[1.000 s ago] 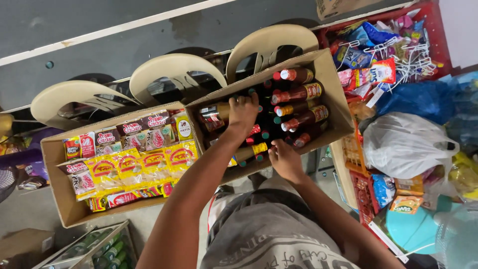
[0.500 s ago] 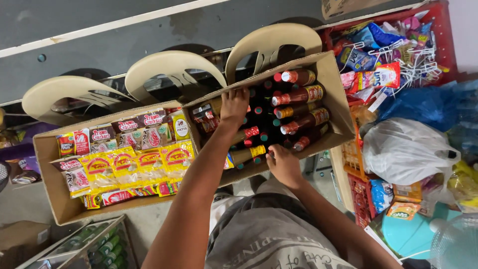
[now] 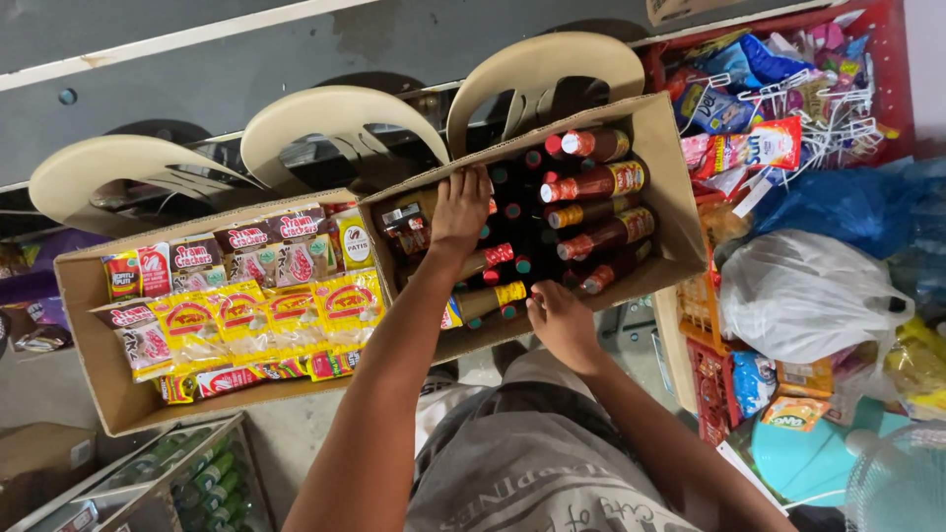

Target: The person takes sauce bottles out of a cardboard box on the floor, unscrews and checks some caps, and places the bottles upright on a store shelf, arranging them in a row with other condiment bottles already there.

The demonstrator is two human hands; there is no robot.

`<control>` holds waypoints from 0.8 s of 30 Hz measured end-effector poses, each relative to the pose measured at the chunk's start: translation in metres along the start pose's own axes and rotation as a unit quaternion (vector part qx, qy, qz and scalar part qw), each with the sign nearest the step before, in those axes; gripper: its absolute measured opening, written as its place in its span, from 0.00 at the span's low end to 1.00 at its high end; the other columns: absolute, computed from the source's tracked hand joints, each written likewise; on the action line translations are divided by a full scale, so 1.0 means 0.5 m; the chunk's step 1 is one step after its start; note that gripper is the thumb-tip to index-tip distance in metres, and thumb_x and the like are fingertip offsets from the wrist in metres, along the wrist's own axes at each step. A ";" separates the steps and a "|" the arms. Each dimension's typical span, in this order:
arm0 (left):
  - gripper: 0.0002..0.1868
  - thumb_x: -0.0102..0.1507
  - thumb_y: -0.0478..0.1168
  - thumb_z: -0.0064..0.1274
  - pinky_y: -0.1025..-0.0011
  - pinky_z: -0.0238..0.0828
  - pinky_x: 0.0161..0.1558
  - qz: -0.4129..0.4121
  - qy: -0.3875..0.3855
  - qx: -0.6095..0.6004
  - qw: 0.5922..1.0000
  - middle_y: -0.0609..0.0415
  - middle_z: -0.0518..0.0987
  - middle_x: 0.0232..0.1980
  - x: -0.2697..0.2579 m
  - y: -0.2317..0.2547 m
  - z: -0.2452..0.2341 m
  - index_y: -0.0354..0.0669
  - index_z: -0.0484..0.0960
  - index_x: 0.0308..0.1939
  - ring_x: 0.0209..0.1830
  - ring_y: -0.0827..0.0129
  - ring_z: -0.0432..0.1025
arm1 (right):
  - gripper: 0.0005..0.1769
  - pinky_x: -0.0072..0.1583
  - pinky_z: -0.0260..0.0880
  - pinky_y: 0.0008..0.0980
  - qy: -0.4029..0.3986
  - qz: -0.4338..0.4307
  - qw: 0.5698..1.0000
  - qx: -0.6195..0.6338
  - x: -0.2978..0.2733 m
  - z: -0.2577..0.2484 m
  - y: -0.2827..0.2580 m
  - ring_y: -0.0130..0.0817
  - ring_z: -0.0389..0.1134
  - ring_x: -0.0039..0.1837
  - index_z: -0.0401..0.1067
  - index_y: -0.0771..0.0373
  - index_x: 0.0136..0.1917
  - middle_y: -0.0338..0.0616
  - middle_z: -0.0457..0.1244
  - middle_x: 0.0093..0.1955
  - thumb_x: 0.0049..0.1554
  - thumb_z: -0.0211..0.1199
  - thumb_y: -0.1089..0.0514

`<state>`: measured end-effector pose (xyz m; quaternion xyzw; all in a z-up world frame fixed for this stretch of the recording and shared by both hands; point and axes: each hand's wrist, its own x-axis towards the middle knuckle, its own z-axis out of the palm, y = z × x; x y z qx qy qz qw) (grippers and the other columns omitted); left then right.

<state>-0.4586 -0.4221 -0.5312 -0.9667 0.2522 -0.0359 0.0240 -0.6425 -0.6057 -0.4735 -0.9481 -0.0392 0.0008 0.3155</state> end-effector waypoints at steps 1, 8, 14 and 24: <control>0.31 0.64 0.37 0.51 0.59 0.65 0.59 -0.001 0.018 0.008 1.000 0.41 0.74 0.62 0.003 -0.003 0.004 0.30 0.66 0.71 0.63 0.51 0.67 | 0.11 0.40 0.72 0.39 0.005 0.000 1.000 0.002 0.005 -0.002 -0.002 0.44 0.72 0.41 0.71 0.62 0.51 0.47 0.69 0.41 0.57 0.67 0.57; 0.30 0.65 0.37 0.50 0.58 0.64 0.59 -0.007 -0.001 0.015 1.000 0.40 0.74 0.62 -0.010 -0.010 0.008 0.29 0.67 0.70 0.63 0.51 0.67 | 0.12 0.40 0.73 0.38 0.006 0.003 1.000 0.012 0.007 -0.003 -0.002 0.42 0.73 0.41 0.72 0.63 0.53 0.46 0.70 0.43 0.57 0.67 0.58; 0.32 0.64 0.36 0.51 0.57 0.63 0.63 -0.022 0.015 0.015 1.000 0.40 0.72 0.66 -0.019 -0.014 -0.010 0.30 0.66 0.71 0.66 0.49 0.66 | 0.12 0.42 0.74 0.37 -0.016 0.032 0.999 0.032 0.013 -0.013 -0.013 0.42 0.73 0.42 0.71 0.63 0.54 0.46 0.69 0.44 0.57 0.65 0.58; 0.36 0.55 0.33 0.55 0.54 0.62 0.62 -0.038 -0.001 -0.077 0.996 0.37 0.69 0.68 -0.135 0.050 -0.138 0.30 0.67 0.69 0.68 0.46 0.63 | 0.11 0.50 0.72 0.47 -0.074 0.130 0.987 0.062 0.015 -0.007 -0.004 0.51 0.72 0.50 0.72 0.63 0.54 0.52 0.70 0.50 0.60 0.61 0.56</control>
